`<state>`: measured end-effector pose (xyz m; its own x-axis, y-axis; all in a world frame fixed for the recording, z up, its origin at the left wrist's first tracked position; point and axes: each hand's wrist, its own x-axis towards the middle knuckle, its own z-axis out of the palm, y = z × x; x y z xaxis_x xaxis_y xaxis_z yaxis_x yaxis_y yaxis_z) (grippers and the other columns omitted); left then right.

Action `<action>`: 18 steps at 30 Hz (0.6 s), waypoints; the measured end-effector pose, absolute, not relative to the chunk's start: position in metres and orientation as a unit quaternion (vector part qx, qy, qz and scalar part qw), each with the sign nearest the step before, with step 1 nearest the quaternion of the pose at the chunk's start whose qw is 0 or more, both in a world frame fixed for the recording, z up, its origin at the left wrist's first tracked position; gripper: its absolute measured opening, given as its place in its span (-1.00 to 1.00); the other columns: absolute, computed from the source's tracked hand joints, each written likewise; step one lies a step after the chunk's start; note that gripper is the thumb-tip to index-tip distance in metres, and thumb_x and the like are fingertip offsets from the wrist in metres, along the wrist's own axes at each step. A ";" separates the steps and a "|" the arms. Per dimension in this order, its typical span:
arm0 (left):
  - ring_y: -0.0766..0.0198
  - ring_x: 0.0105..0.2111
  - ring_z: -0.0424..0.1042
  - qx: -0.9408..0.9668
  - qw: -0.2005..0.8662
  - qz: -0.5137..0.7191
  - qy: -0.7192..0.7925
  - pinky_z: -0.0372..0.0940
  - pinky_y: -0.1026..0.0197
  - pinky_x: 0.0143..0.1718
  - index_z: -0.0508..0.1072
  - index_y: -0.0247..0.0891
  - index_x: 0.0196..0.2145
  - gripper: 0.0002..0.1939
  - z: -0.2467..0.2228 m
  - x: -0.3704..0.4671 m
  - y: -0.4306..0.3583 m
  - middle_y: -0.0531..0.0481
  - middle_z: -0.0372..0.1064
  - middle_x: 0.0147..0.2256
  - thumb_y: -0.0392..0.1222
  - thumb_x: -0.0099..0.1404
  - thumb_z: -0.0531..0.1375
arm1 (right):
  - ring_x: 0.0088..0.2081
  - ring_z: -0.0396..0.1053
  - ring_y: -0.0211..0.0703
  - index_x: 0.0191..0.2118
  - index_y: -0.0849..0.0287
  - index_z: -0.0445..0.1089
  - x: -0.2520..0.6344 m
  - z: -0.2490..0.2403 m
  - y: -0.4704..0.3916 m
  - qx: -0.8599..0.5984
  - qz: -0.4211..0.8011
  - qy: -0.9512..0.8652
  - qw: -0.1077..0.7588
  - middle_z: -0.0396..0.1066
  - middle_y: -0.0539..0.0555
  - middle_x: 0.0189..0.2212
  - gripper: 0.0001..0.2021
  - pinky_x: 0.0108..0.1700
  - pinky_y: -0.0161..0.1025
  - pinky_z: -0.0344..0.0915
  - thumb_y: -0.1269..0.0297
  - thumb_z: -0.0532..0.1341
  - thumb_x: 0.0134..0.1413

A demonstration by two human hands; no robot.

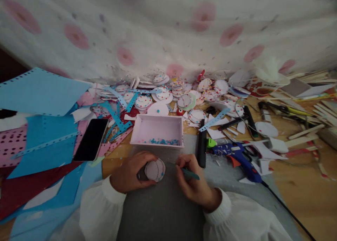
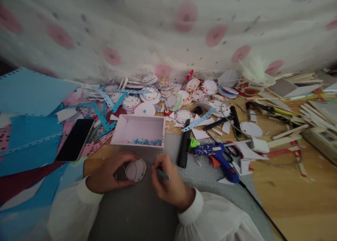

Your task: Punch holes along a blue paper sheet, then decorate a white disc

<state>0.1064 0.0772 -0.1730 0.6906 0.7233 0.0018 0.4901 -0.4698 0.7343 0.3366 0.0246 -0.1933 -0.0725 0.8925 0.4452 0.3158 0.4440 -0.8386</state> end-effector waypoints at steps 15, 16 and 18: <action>0.02 -0.02 0.39 0.830 0.405 0.203 0.325 0.27 0.02 0.02 0.37 -0.20 0.00 -0.45 -0.178 0.105 0.080 -0.15 0.43 -0.03 -0.12 0.07 0.40 | -0.48 0.23 -0.28 -0.26 0.07 0.09 0.334 -0.191 0.026 -0.436 0.260 -0.733 0.453 0.22 -0.06 -0.45 -0.79 -0.45 -0.35 0.23 0.55 0.06 0.07; 0.03 -0.02 0.39 0.829 0.407 0.204 0.325 0.28 0.02 0.01 0.37 -0.20 0.00 -0.45 -0.178 0.105 0.080 -0.15 0.43 -0.04 -0.12 0.07 0.40 | -0.47 0.23 -0.28 -0.26 0.07 0.09 0.334 -0.191 0.027 -0.435 0.258 -0.735 0.451 0.21 -0.06 -0.44 -0.79 -0.45 -0.35 0.23 0.55 0.05 0.06; 0.02 -0.03 0.40 0.829 0.407 0.205 0.325 0.28 0.02 0.01 0.38 -0.20 -0.01 -0.46 -0.178 0.106 0.080 -0.15 0.43 -0.04 -0.13 0.06 0.40 | -0.47 0.22 -0.28 -0.26 0.07 0.09 0.334 -0.191 0.027 -0.436 0.253 -0.739 0.447 0.21 -0.06 -0.44 -0.79 -0.45 -0.36 0.23 0.55 0.05 0.07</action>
